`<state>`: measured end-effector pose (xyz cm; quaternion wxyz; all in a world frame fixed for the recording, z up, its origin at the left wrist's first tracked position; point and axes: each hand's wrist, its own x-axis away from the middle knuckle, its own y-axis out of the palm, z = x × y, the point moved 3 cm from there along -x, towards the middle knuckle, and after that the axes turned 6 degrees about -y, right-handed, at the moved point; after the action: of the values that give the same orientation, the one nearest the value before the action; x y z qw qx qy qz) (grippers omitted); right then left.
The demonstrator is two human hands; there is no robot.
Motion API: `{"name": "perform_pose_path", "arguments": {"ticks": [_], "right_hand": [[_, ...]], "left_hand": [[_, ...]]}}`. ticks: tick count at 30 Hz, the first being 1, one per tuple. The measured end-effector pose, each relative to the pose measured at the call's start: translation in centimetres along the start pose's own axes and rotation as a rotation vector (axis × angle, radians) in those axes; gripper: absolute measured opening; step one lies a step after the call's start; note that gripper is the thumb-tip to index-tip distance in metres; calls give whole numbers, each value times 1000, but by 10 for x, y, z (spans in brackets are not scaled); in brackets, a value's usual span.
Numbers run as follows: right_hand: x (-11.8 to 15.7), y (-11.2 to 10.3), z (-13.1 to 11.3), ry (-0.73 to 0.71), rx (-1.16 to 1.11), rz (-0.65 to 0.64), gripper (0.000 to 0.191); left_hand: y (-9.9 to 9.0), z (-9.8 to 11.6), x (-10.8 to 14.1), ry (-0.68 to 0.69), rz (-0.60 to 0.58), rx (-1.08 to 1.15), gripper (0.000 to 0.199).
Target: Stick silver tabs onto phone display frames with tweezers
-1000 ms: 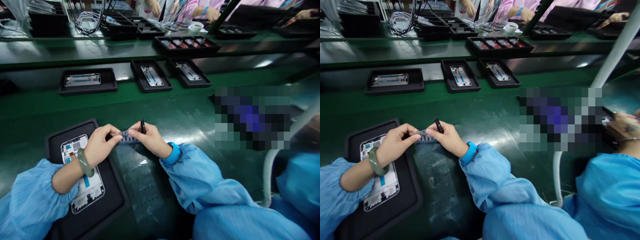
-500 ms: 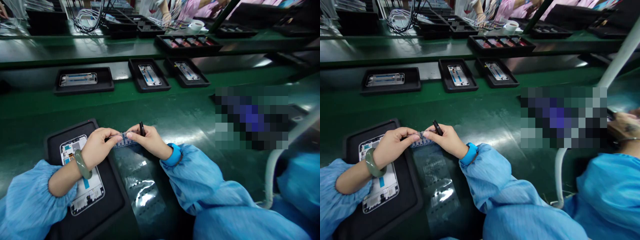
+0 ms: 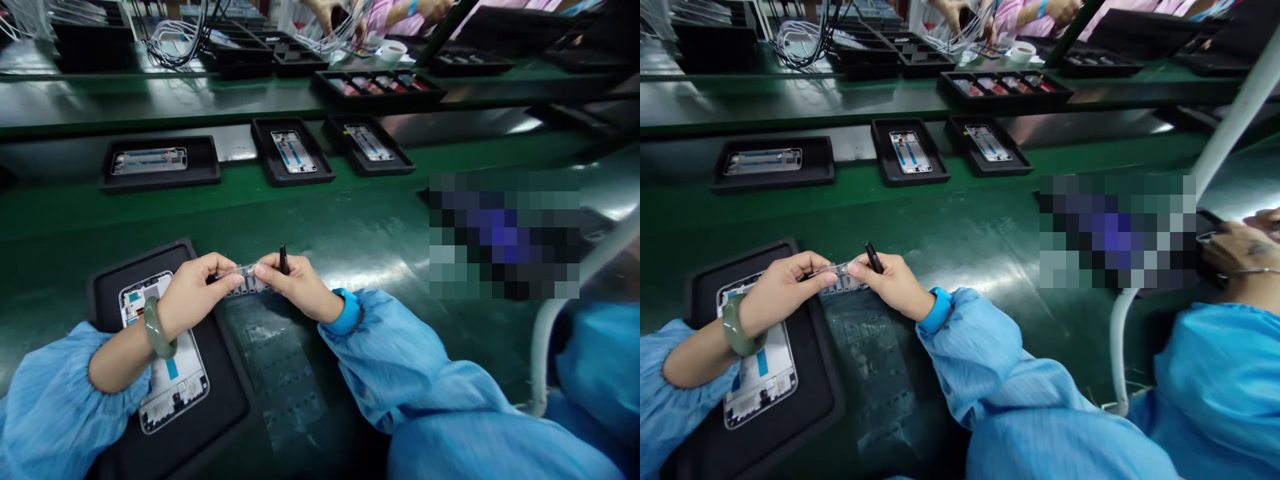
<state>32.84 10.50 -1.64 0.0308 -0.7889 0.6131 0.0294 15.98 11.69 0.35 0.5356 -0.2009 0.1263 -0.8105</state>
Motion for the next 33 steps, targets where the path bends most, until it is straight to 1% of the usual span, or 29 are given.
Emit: {"name": "perform_pose_path", "arguments": {"ticks": [3,8,12,14,18,21,24,27,30,33], "right_hand": [[2,0,2,15,-20,-11,23],[4,1,5,48,-75,26,31],[4,-1,2,10,44,32,32],[4,-2,0,-18,104,-3,30],[5,-3,-1,-77,111,-122,21],[5,-4,-1,-106,154,-167,16],[6,-6,-2,-127,237,-177,14],[7,-7,-7,-174,341,-197,15],[8,-9,-14,-267,421,-226,12],[10,-12,-18,-376,456,-259,10]], "left_hand": [[1,0,0,2,-23,-32,21],[3,3,-2,8,-77,-54,22],[1,4,-3,-13,-118,-23,23],[-1,3,-4,-34,-143,0,23],[-4,1,-5,-100,-212,58,22],[-3,1,-5,-138,-236,100,21],[-2,3,-5,-121,-209,81,21],[-1,6,-4,-75,-175,-7,23],[-1,8,-5,-37,-168,-64,26],[-1,10,-7,23,-201,-112,30]]}}
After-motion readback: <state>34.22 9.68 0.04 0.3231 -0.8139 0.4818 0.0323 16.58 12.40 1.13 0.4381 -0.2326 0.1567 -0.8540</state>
